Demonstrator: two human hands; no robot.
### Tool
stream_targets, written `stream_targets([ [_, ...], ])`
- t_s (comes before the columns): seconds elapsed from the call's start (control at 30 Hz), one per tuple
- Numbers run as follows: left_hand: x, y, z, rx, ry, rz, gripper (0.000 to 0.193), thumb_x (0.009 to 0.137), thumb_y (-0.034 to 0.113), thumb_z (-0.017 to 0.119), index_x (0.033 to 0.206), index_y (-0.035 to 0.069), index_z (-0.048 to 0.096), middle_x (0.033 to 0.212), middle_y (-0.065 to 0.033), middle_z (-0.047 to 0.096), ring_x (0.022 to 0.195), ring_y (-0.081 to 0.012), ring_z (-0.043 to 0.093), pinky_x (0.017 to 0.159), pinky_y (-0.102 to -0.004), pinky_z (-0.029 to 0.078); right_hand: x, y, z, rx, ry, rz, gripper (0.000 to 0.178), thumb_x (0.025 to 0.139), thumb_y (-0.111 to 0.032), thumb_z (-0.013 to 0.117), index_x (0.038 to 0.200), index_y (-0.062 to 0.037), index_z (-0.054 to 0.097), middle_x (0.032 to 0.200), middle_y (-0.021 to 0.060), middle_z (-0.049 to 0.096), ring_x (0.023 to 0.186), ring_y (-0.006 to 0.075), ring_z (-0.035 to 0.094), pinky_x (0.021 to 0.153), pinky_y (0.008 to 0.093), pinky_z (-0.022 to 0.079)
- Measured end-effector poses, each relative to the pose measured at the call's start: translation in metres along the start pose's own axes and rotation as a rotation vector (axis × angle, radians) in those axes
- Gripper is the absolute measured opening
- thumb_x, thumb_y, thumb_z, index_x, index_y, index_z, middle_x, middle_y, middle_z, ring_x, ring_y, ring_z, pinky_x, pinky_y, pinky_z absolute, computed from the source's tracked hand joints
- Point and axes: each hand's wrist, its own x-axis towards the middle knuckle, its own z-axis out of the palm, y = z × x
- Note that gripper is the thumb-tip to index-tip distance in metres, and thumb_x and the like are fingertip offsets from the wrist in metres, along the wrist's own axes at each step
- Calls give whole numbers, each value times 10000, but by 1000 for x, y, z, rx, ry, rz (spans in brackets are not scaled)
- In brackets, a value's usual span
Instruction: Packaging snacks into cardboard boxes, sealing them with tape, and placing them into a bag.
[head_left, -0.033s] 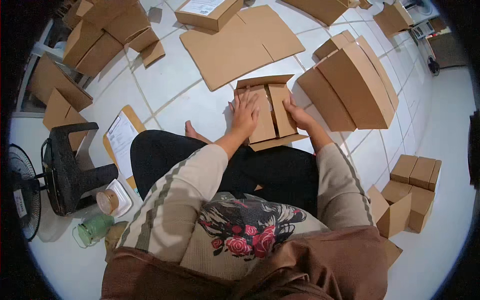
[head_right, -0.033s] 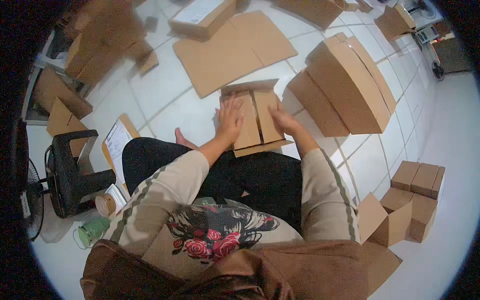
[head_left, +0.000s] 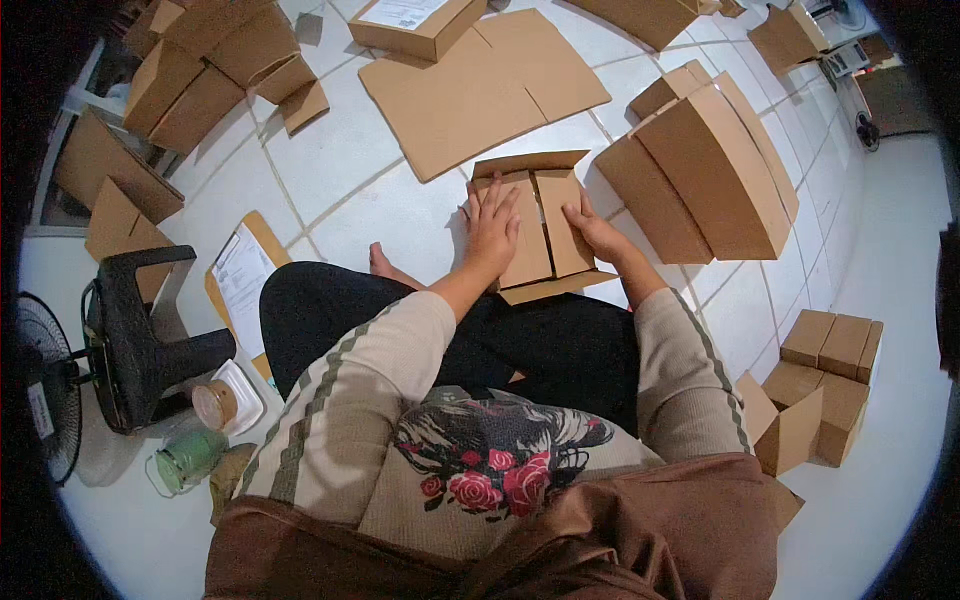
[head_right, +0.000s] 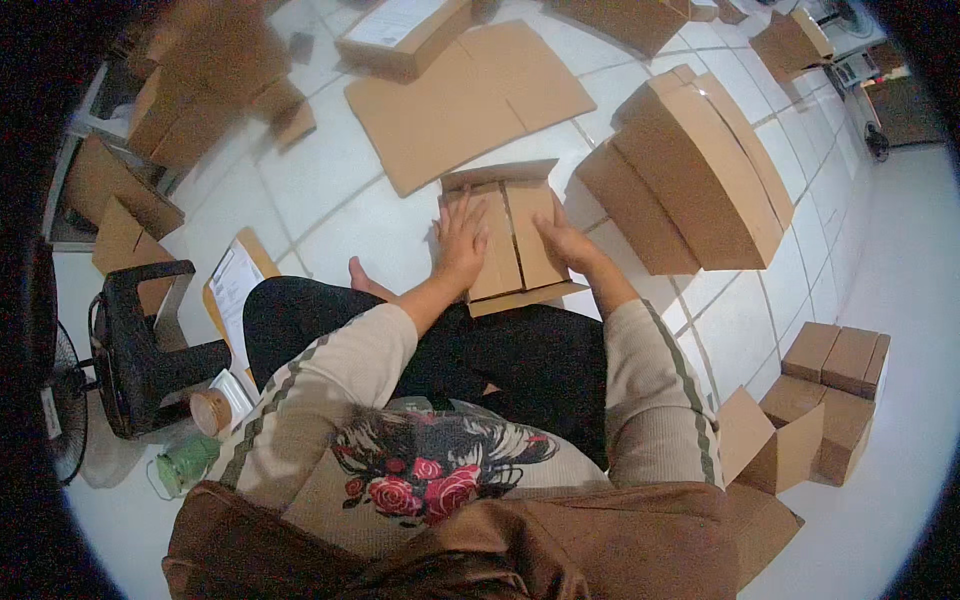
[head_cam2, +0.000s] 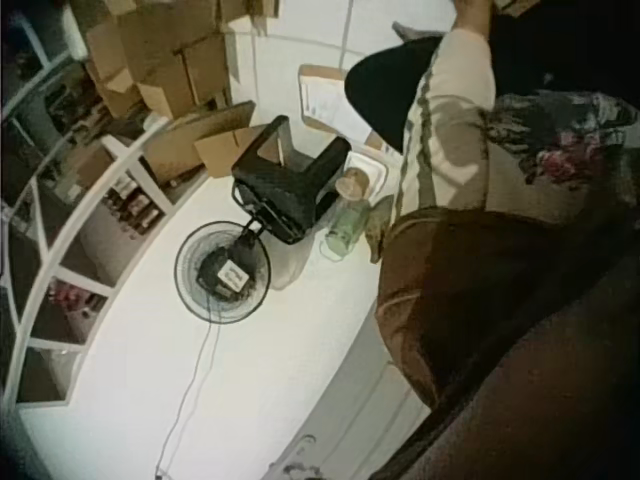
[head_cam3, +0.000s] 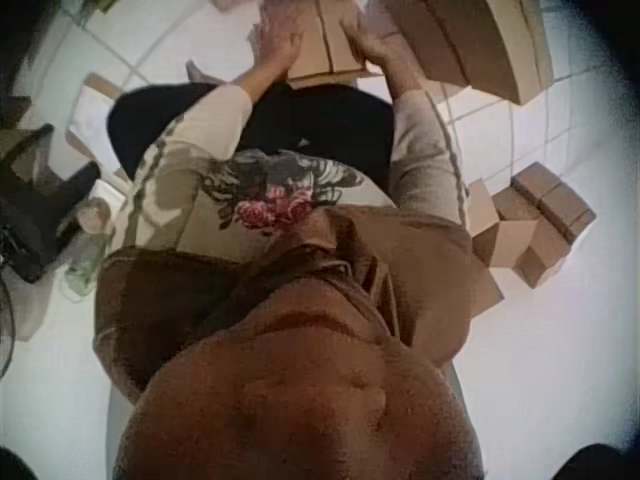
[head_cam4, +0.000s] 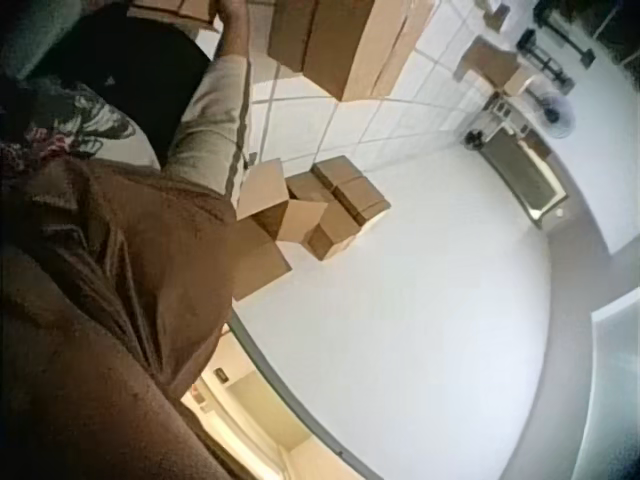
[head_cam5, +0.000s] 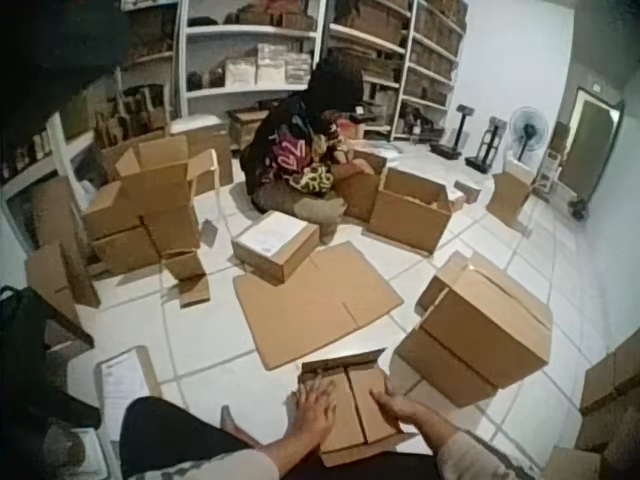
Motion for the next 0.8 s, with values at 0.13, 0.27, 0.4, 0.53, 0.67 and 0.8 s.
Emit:
stream_targets([
  [0.13,-1,1,7,-36,-14,-29,453,823,194,469,1265,192,369,1390,-102,149,1247,-430,99,966,-611,93,-5,-7,7,-212,20,-6,736,861,-311,472,1345,-52,-18,1360,184,166,1257,275,189,1013,331,186],
  [0.27,0,-1,0,60,-52,145,459,823,220,472,1266,159,368,1384,-111,163,1241,-443,89,967,-613,73,-5,-8,5,-311,59,11,783,841,-325,502,1341,-40,-29,1346,212,186,1256,282,198,1013,333,192],
  [0.4,0,4,-15,199,-128,304,480,821,210,461,1280,142,336,1370,-157,181,1230,-438,141,981,-591,74,1,-9,0,-399,10,-3,856,814,-375,531,1327,-4,-46,1319,247,225,1242,302,230,1005,335,213],
  [0.53,0,20,-19,371,-170,193,491,813,225,462,1279,137,338,1362,-137,219,1227,-433,154,976,-593,82,4,-6,1,-514,28,-24,943,773,-415,569,1309,24,-71,1315,271,219,1237,325,239,1004,345,227],
  [0.67,10,17,-18,402,-177,483,511,795,204,461,1288,168,329,1352,-61,276,1247,-374,171,987,-579,91,4,-4,2,-533,42,21,925,769,-398,577,1305,32,-43,1285,301,258,1208,352,290,988,349,263],
  [0.8,16,20,-13,396,-309,654,500,804,211,437,1290,183,323,1360,-14,268,1268,-291,176,1002,-557,95,7,7,-3,-650,57,67,909,769,-421,547,1309,32,-26,1225,318,340,1172,368,349,955,344,308],
])
